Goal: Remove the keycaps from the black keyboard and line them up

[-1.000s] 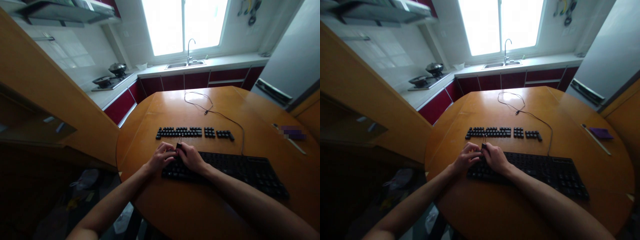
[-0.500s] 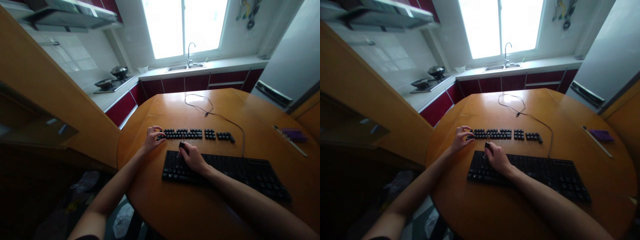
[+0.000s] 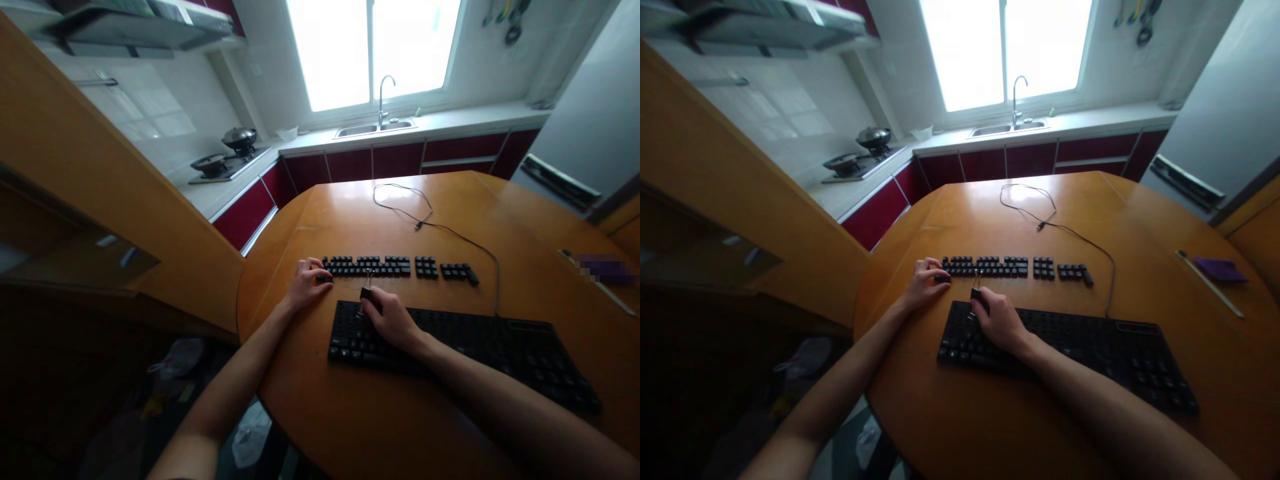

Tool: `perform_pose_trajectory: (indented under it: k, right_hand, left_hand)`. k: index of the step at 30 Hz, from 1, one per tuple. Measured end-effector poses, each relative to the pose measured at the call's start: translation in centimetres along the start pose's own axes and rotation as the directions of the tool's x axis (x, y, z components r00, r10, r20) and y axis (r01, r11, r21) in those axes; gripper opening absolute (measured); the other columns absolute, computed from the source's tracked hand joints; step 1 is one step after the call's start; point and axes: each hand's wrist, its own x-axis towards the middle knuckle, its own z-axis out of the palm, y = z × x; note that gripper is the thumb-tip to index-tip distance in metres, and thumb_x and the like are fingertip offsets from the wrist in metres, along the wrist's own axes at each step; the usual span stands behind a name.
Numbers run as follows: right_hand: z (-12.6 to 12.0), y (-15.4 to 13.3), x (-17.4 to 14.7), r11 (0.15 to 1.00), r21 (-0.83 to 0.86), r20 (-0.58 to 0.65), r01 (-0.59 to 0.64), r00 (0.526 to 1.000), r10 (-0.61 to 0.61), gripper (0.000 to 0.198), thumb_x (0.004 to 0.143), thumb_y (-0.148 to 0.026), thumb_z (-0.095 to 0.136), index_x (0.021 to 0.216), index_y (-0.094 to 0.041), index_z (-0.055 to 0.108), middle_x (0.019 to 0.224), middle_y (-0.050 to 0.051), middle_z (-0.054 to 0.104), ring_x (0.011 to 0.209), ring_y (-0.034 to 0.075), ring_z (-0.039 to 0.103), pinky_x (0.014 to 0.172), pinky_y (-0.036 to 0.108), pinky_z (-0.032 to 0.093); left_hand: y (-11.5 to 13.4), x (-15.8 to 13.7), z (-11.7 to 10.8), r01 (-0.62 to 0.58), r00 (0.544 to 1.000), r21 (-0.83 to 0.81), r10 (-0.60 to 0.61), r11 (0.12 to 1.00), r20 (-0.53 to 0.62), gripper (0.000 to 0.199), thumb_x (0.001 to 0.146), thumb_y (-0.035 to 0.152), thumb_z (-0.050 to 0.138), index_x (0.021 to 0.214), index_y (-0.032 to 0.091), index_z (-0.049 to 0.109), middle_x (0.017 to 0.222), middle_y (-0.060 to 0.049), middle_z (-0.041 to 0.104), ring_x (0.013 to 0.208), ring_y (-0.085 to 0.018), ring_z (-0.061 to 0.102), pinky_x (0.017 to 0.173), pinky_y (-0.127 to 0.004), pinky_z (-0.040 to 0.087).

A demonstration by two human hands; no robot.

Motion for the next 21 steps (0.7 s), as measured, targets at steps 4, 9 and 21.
perform_pose_trajectory:
  k: [4,9,21]
  right_hand:
    - [-0.04,0.03,0.05,1.000,0.004,-0.003,-0.003,1.000,0.003,0.018,0.096,-0.026,0.054,0.079,-0.021,0.056,0.074,0.003,0.066,0.067,0.018,0.062,0.062,0.029,0.043]
    - [-0.04,-0.07,0.07,1.000,0.003,-0.010,0.008,1.000,-0.008,0.019,0.096,-0.026,0.054,0.078,-0.021,0.055,0.073,0.002,0.066,0.065,0.018,0.061,0.060,0.028,0.042]
    - [-0.01,-0.02,0.08,1.000,0.003,-0.015,0.008,1.000,-0.008,0.019,0.095,-0.026,0.055,0.077,-0.021,0.054,0.073,0.002,0.066,0.066,0.018,0.062,0.062,0.029,0.045]
  left_hand:
    - [-0.01,-0.09,-0.07,-0.001,1.000,-0.007,0.001,1.000,0.009,0.018,0.075,0.031,0.083,0.092,0.026,0.078,0.111,-0.006,0.058,0.109,-0.026,0.050,0.101,-0.044,0.044]
    - [0.12,-0.14,-0.18,0.005,1.000,-0.014,-0.005,1.000,0.007,0.018,0.075,0.030,0.083,0.092,0.026,0.078,0.111,-0.006,0.058,0.110,-0.026,0.050,0.101,-0.045,0.044]
    - [0.51,-0.02,0.23,0.033,0.997,0.001,-0.033,0.999,-0.070,0.018,0.076,0.026,0.079,0.084,0.020,0.065,0.106,-0.005,0.059,0.107,-0.025,0.051,0.098,-0.042,0.043]
